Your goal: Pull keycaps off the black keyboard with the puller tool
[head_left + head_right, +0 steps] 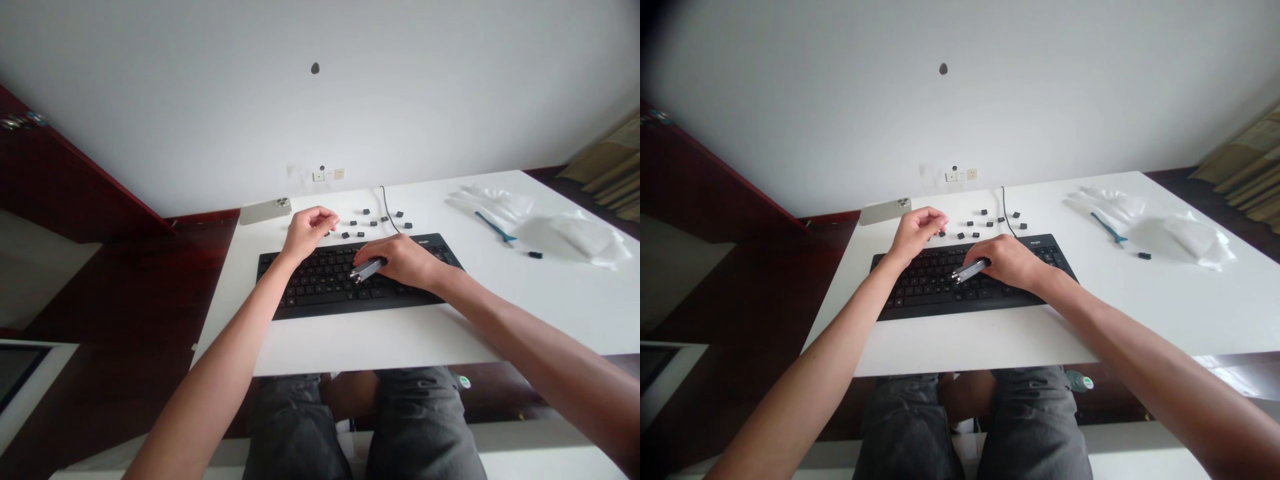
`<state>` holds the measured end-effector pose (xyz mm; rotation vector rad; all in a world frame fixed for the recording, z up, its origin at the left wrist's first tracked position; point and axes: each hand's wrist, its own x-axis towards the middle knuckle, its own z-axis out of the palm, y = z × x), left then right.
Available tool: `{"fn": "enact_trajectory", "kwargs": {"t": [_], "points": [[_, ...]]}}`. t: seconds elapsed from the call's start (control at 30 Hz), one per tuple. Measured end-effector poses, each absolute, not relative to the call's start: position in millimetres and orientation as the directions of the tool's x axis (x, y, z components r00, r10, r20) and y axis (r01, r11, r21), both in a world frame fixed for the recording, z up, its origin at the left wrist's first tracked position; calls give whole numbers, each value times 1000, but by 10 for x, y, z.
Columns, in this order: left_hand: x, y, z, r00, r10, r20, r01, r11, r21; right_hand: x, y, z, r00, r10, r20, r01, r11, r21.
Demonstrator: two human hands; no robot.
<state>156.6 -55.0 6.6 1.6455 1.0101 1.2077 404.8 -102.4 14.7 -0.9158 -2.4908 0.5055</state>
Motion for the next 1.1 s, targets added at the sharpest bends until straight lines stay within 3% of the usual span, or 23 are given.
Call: {"fn": "enact_trajectory", "kwargs": {"t": [0.2,0.5,0.77,1.1], "points": [[1566,-526,33,212,927,309,119,-338,933,4042,-1077,160,-730,631,262,533,766,-359],[1558,-531,37,215,921,326,95,-352,931,4059,-1090,160,-728,617,298,510,778,-366],[1564,-542,62,216,920,328,63,-349,935,4058,-1148,155,-748,588,308,542,809,-227],[1561,-535,77,215,909,357,40,-373,927,4077,-1114,198,-733,609,302,523,789,-322]]}}
